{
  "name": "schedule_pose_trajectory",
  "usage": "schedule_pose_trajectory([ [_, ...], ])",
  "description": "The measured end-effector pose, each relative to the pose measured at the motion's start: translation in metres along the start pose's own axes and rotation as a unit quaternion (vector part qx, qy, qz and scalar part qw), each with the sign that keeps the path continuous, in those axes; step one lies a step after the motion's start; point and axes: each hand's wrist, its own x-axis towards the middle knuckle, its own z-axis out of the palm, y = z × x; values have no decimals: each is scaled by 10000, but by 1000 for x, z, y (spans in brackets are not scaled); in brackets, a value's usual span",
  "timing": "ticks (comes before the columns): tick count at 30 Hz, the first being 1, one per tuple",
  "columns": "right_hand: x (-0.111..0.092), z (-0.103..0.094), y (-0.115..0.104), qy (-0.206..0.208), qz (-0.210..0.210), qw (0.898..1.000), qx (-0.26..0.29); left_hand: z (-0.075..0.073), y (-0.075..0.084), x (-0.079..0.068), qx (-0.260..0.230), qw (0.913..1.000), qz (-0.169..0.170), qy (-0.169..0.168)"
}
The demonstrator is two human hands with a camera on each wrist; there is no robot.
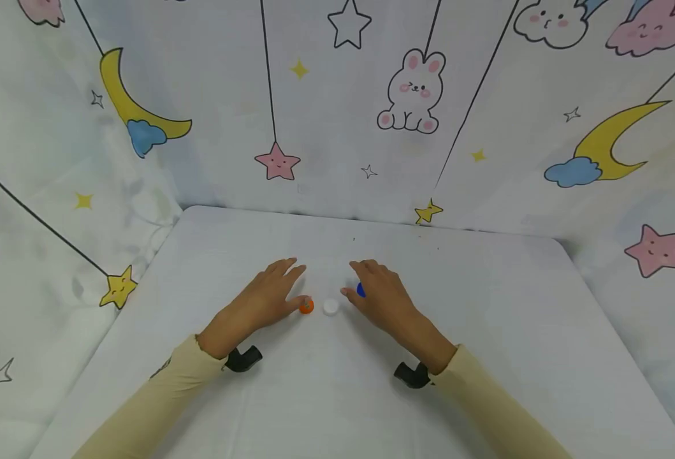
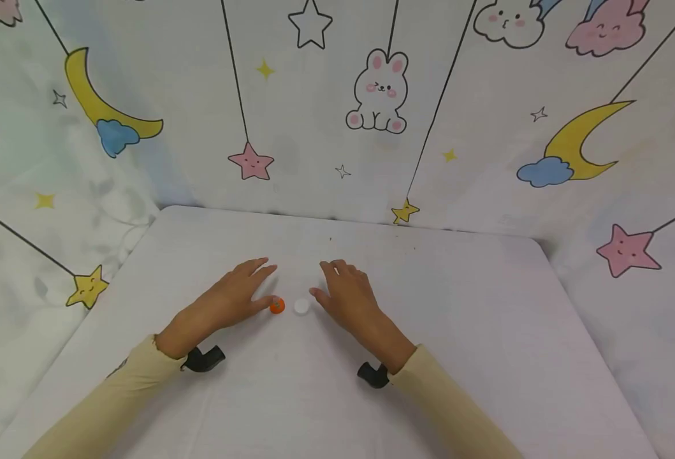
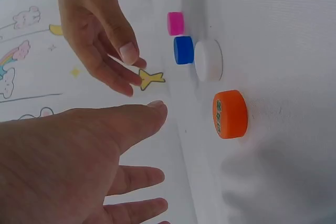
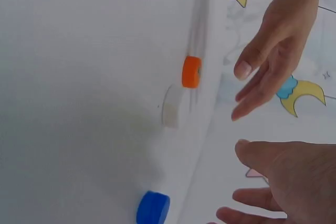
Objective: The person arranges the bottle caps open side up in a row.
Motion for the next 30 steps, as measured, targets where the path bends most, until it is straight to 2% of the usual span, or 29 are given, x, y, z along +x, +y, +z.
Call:
schedule_pose_trajectory([
  [10,0,15,-21,-78,-547,9984,111,4,-2,-4,126,9997,226,49],
  [17,4,29,-32,-166,-851,9962,-120,10,-3,-2,181,9987,467,125],
  [30,14,39,-47,-296,-1154,9919,-446,14,-5,-1,245,9987,451,54],
])
